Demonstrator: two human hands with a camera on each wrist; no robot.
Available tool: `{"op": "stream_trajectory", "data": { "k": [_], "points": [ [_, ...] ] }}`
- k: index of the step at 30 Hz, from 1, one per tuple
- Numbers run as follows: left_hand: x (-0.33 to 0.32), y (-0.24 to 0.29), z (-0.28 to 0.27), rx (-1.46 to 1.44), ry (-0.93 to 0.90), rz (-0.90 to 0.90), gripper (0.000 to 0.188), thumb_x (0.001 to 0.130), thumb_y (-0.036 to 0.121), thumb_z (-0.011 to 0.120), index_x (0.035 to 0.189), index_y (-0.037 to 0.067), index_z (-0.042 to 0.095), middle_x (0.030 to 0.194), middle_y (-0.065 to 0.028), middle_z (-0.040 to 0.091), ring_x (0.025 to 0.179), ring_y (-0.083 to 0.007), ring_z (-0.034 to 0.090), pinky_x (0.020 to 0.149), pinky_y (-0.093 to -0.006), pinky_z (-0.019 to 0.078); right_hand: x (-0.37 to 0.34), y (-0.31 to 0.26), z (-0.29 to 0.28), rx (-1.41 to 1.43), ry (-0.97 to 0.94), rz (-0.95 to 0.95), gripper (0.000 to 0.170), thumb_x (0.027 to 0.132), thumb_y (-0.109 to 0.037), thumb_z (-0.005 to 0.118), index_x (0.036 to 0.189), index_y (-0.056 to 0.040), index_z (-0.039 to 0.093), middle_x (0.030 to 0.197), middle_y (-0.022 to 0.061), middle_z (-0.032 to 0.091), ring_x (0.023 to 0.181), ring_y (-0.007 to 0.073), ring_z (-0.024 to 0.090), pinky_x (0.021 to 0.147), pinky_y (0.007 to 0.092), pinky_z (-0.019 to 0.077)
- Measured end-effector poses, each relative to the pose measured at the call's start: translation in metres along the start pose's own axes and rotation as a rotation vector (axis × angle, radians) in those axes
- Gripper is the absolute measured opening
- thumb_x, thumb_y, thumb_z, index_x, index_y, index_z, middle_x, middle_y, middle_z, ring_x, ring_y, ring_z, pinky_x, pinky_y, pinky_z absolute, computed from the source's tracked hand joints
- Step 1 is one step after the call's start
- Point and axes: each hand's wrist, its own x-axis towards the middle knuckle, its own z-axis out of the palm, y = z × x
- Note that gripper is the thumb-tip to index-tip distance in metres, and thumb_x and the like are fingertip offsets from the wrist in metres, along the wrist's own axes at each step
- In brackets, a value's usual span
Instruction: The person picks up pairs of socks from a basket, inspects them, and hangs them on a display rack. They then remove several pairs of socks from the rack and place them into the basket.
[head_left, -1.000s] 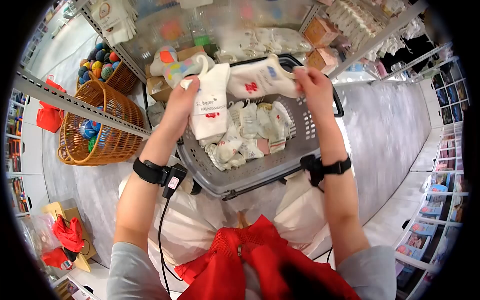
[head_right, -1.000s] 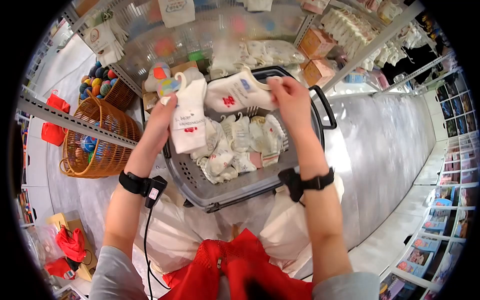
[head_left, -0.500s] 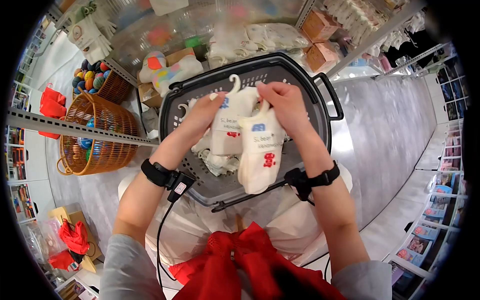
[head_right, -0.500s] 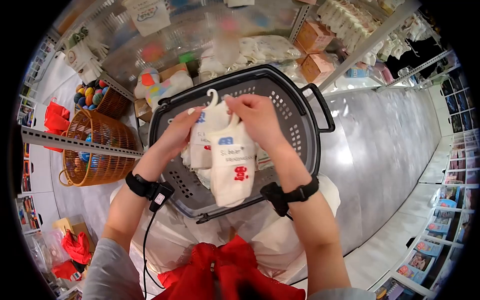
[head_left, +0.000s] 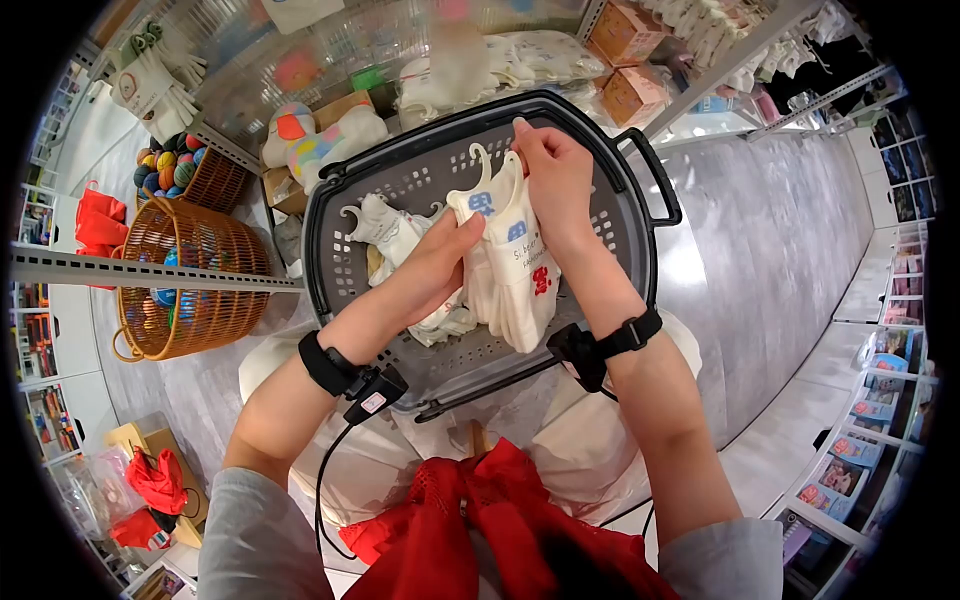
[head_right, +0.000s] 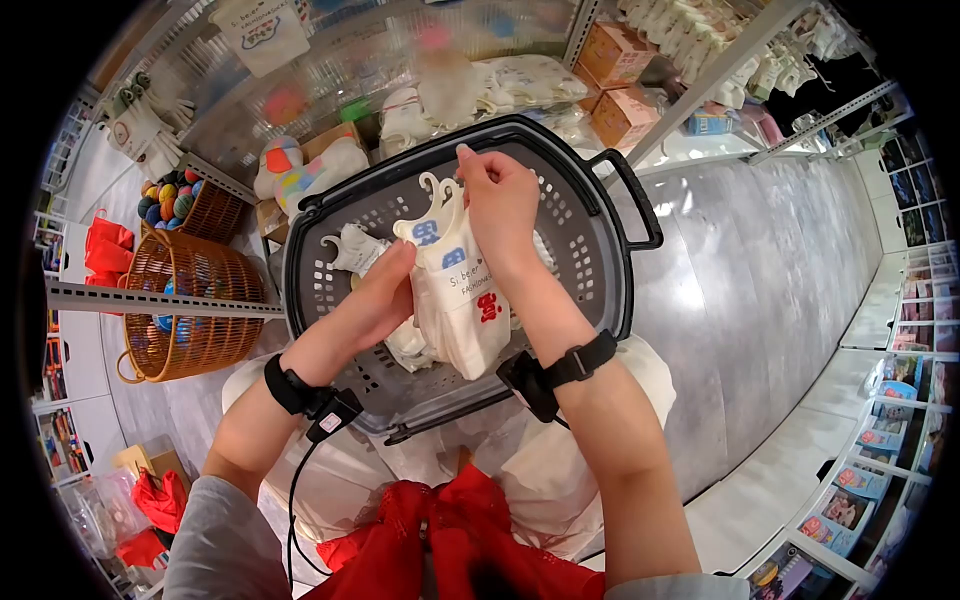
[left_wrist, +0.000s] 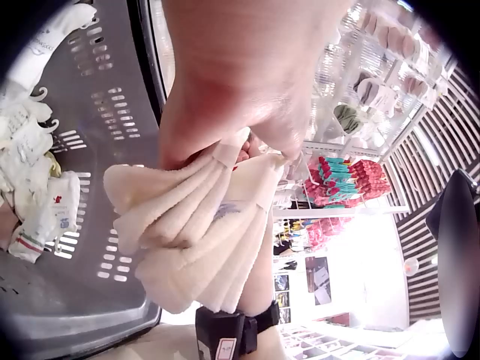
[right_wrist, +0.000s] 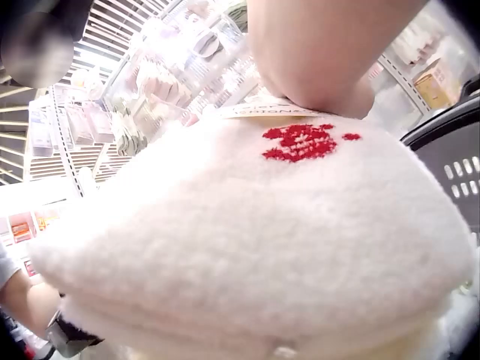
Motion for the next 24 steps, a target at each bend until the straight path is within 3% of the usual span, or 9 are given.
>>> {"op": "stream_trajectory", "data": {
  "k": [4,7,11,14,17,23,24],
  "points": [
    [0.001,0.000,-0.004,0.126,0.078,0.135,0.040,0.094,0.030,0.038,0.123,0.003,0.031,0.120,-0.0083,0.046,0.109,-0.0139,0.046,0.092,-0.0290,0.0383,0.001,0.010,0.005,0.143,0.063,0.055,0.026,0.087,-0.022,0.053,0.069,-0.0033,0.054,0.057,-0.0040,0.045,0.051,0.0037,0.039,0.047,0.0189,0.0317],
    [-0.005,0.002,-0.002,0.280,0.196,0.053,0.037,0.094,0.027,0.038,0.122,0.002,0.033,0.116,-0.0077,0.049,0.104,-0.0125,0.048,0.088,-0.0273,0.0398,-0.006,0.014,0.009,0.219,0.080,0.106,0.026,0.089,-0.023,0.050,0.071,-0.0034,0.052,0.057,-0.0033,0.043,0.051,0.0043,0.039,0.048,0.0191,0.0312],
    [-0.005,-0.006,-0.009,0.300,0.275,0.098,0.034,0.094,0.025,0.039,0.118,0.002,0.038,0.110,-0.0068,0.052,0.098,-0.0110,0.051,0.084,-0.0261,0.0415,-0.009,0.017,0.011,0.266,0.087,0.143,0.024,0.089,-0.021,0.049,0.072,-0.0037,0.051,0.059,-0.0021,0.044,0.052,0.0052,0.040,0.049,0.0197,0.0328],
    [-0.002,-0.003,-0.013,0.222,0.344,0.096,0.031,0.094,0.027,0.037,0.111,0.002,0.044,0.102,-0.0063,0.055,0.092,-0.0104,0.053,0.079,-0.0252,0.0434,-0.006,0.020,0.013,0.389,0.040,0.147,0.019,0.089,-0.019,0.047,0.081,-0.0021,0.052,0.066,0.0009,0.048,0.060,0.0078,0.047,0.056,0.0204,0.0391],
    [0.008,-0.006,-0.030,0.051,0.375,0.110,0.032,0.095,0.029,0.035,0.105,0.002,0.046,0.096,-0.0068,0.056,0.087,-0.0114,0.055,0.076,-0.0261,0.0451,-0.007,0.015,0.014,0.616,-0.143,0.164,0.017,0.089,-0.015,0.047,0.096,-0.0002,0.047,0.085,0.0077,0.053,0.079,0.0142,0.053,0.073,0.0234,0.0438],
    [0.014,0.017,-0.024,0.123,0.532,0.316,0.028,0.095,0.027,0.034,0.096,0.002,0.047,0.088,-0.0060,0.057,0.078,-0.0101,0.056,0.069,-0.0238,0.0457,-0.015,0.010,0.022,0.322,-0.223,0.099,0.033,0.086,-0.008,0.051,0.114,0.0033,0.039,0.106,0.0119,0.052,0.097,0.0156,0.052,0.084,0.0267,0.0427],
    [0.015,0.022,-0.022,0.166,0.575,0.350,0.027,0.095,0.026,0.034,0.096,0.003,0.047,0.088,-0.0058,0.057,0.078,-0.0097,0.056,0.069,-0.0234,0.0454,-0.015,0.012,0.023,0.279,-0.236,0.085,0.033,0.085,-0.009,0.053,0.114,0.0035,0.042,0.102,0.0086,0.054,0.094,0.0124,0.052,0.082,0.0258,0.0428]
  ]
}}
